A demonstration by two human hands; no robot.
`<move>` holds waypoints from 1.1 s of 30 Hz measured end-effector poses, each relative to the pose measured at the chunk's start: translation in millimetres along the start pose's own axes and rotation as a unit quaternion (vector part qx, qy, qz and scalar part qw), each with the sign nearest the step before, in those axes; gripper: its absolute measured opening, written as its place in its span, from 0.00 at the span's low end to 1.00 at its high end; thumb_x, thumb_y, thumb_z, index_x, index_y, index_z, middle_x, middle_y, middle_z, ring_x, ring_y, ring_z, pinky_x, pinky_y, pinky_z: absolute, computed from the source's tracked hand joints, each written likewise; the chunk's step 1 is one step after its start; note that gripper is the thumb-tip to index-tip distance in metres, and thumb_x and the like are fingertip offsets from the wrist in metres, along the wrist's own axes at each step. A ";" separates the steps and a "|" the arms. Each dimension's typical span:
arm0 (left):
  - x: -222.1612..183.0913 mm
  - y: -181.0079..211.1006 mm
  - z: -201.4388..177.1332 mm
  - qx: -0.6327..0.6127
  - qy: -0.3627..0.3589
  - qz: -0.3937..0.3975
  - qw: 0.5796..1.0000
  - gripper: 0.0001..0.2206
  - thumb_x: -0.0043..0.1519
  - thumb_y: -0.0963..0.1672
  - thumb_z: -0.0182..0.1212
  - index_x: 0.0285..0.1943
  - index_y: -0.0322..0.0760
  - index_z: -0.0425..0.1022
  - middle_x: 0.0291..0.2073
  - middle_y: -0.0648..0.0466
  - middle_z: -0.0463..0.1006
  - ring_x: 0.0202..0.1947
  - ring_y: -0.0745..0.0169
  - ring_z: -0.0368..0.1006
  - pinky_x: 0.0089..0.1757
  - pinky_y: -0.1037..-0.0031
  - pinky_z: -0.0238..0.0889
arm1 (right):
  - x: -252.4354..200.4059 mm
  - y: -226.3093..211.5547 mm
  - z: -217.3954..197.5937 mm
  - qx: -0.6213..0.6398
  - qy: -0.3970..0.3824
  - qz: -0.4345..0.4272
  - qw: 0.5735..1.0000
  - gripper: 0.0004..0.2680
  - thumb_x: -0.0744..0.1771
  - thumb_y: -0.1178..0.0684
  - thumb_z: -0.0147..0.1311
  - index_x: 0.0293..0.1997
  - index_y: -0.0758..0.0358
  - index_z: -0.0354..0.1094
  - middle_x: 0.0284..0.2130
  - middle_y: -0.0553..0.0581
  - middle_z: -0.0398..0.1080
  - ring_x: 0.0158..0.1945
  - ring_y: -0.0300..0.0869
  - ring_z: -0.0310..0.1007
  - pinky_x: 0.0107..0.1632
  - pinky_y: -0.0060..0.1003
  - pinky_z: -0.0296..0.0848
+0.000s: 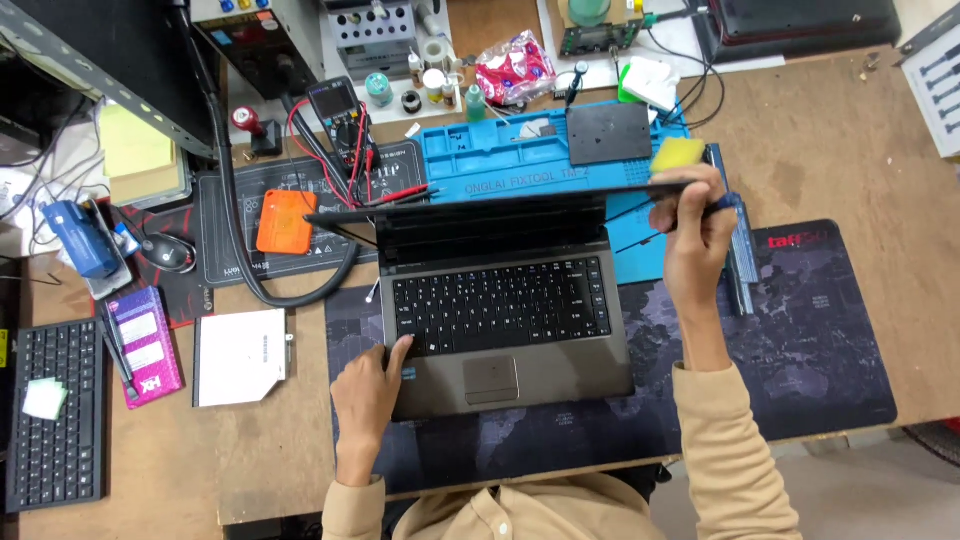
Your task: The person disassembles a laptop by prying off the keyboard and then unscrewing the bottom casing.
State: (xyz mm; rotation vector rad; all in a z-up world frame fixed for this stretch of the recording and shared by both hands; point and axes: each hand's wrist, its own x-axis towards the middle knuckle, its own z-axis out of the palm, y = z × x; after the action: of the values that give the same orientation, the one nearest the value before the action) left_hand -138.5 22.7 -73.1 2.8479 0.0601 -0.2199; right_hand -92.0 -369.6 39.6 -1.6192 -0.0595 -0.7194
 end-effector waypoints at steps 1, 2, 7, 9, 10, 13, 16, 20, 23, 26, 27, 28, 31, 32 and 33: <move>-1.5 -1.7 2.6 0.001 -0.003 0.000 1.000 0.30 0.65 0.62 0.45 0.20 0.42 0.64 0.14 0.53 0.71 0.15 0.54 0.67 0.20 0.68 0.54 | 0.9 -5.9 -0.3 -0.001 0.001 0.002 1.000 0.16 0.75 0.40 0.37 0.47 0.62 0.65 0.36 0.47 0.63 0.28 0.30 0.57 0.34 0.25 0.63; 0.6 -2.0 4.5 0.013 0.004 -0.001 1.000 0.30 0.65 0.62 0.44 0.22 0.41 0.65 0.15 0.53 0.72 0.16 0.53 0.68 0.19 0.69 0.54 | 4.5 -11.6 -0.5 -0.032 -0.015 0.018 0.999 0.17 0.75 0.39 0.36 0.49 0.63 0.65 0.29 0.48 0.60 0.26 0.31 0.57 0.33 0.26 0.63; 2.8 7.7 7.6 0.029 0.015 -0.019 0.999 0.27 0.65 0.63 0.43 0.36 0.39 0.63 0.14 0.53 0.71 0.15 0.51 0.70 0.18 0.66 0.57 | 8.5 1.3 -9.9 -0.041 0.017 0.083 0.996 0.16 0.74 0.37 0.36 0.51 0.61 0.61 0.40 0.52 0.65 0.21 0.32 0.54 0.24 0.26 0.57; -0.4 23.4 -3.1 -0.018 0.022 -0.062 0.998 0.30 0.65 0.61 0.44 0.59 0.35 0.59 0.39 0.44 0.78 0.31 0.32 0.78 0.24 0.52 0.69 | 6.3 12.7 -15.4 -0.047 0.050 0.263 0.962 0.11 0.73 0.39 0.43 0.48 0.53 0.62 0.21 0.38 0.47 0.18 0.25 0.43 0.20 0.25 0.44; 0.6 24.9 7.8 -0.017 0.023 -0.064 0.998 0.30 0.65 0.61 0.44 0.59 0.35 0.59 0.39 0.44 0.78 0.31 0.32 0.78 0.24 0.52 0.69 | -1.7 25.8 -20.3 -0.046 0.048 0.264 0.962 0.11 0.73 0.39 0.43 0.48 0.53 0.62 0.21 0.38 0.47 0.18 0.25 0.43 0.20 0.25 0.44; 4.7 36.8 30.0 0.087 0.244 0.079 0.963 0.29 0.59 0.56 0.63 0.65 0.42 0.66 0.51 0.42 0.68 0.53 0.40 0.68 0.48 0.61 0.64 | -23.0 73.4 -34.1 -0.196 -0.010 0.287 0.937 0.11 0.72 0.50 0.54 0.58 0.63 0.65 0.28 0.52 0.59 0.28 0.36 0.59 0.31 0.34 0.65; 3.1 64.4 33.7 0.009 0.215 0.170 0.962 0.31 0.55 0.55 0.68 0.67 0.47 0.68 0.64 0.38 0.62 0.71 0.31 0.53 0.65 0.46 0.42 | -39.6 101.9 -35.2 -0.255 -0.094 0.242 0.931 0.19 0.68 0.64 0.48 0.70 0.74 0.57 0.44 0.74 0.63 0.31 0.56 0.76 0.37 0.48 0.77; 6.5 95.8 32.1 -0.031 0.123 0.276 0.953 0.26 0.63 0.55 0.60 0.69 0.47 0.67 0.67 0.39 0.62 0.74 0.38 0.48 0.68 0.47 0.33 | -52.6 73.5 -6.2 -0.327 -0.086 0.159 0.928 0.22 0.67 0.70 0.46 0.72 0.73 0.52 0.45 0.79 0.60 0.43 0.74 0.74 0.44 0.61 0.77; 14.0 107.7 34.9 -0.035 0.103 0.321 0.941 0.26 0.65 0.55 0.57 0.71 0.46 0.66 0.68 0.39 0.63 0.74 0.39 0.51 0.68 0.49 0.35 | -62.7 78.0 -0.8 -0.363 -0.079 0.106 0.922 0.21 0.68 0.69 0.48 0.71 0.68 0.55 0.43 0.72 0.61 0.45 0.71 0.73 0.47 0.60 0.76; 20.1 109.9 32.8 -0.044 0.116 0.350 0.929 0.25 0.65 0.54 0.59 0.70 0.47 0.67 0.68 0.41 0.65 0.73 0.42 0.53 0.69 0.52 0.39 | -73.1 82.9 -1.3 -0.380 -0.072 0.074 0.919 0.19 0.69 0.67 0.48 0.70 0.64 0.58 0.45 0.65 0.60 0.51 0.68 0.72 0.52 0.58 0.74; 22.7 110.7 30.4 -0.059 0.123 0.361 0.923 0.24 0.65 0.53 0.59 0.69 0.48 0.68 0.68 0.42 0.65 0.73 0.43 0.54 0.68 0.54 0.41 | -75.5 84.0 -2.2 -0.385 -0.066 0.060 0.919 0.18 0.69 0.66 0.49 0.69 0.62 0.59 0.47 0.63 0.58 0.55 0.68 0.71 0.55 0.59 0.73; 25.6 107.7 28.9 -0.059 0.125 0.362 0.922 0.24 0.65 0.53 0.59 0.69 0.48 0.68 0.68 0.42 0.65 0.73 0.43 0.54 0.68 0.54 0.41 | -78.6 79.8 0.5 -0.385 -0.065 0.058 0.919 0.18 0.69 0.66 0.49 0.69 0.62 0.59 0.47 0.63 0.58 0.55 0.68 0.71 0.55 0.59 0.73; 33.0 95.7 26.2 -0.100 0.109 0.373 0.916 0.22 0.66 0.52 0.58 0.69 0.49 0.69 0.68 0.46 0.67 0.72 0.48 0.56 0.68 0.58 0.44 | -91.2 69.5 9.8 -0.382 -0.048 0.070 0.920 0.14 0.72 0.62 0.47 0.67 0.59 0.63 0.48 0.58 0.56 0.58 0.60 0.70 0.61 0.56 0.67; 35.4 90.7 26.4 -0.104 0.105 0.378 0.914 0.22 0.65 0.52 0.60 0.69 0.50 0.69 0.68 0.48 0.67 0.72 0.50 0.57 0.68 0.60 0.45 | -97.3 67.0 13.0 -0.394 -0.070 0.051 0.915 0.13 0.71 0.59 0.49 0.65 0.57 0.65 0.50 0.56 0.57 0.60 0.57 0.69 0.63 0.55 0.65; 38.0 85.8 26.8 -0.109 0.101 0.383 0.912 0.22 0.65 0.51 0.61 0.69 0.50 0.69 0.68 0.49 0.67 0.72 0.52 0.57 0.68 0.61 0.46 | -103.1 64.8 16.2 -0.406 -0.093 0.031 0.908 0.12 0.71 0.57 0.51 0.63 0.55 0.66 0.52 0.55 0.57 0.62 0.55 0.68 0.65 0.53 0.64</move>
State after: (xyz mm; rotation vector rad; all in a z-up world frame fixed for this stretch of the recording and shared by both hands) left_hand -99.5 -66.5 -80.7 2.4325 -0.9106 0.2355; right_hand -139.8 -330.6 -66.6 -2.4755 0.1798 -0.5620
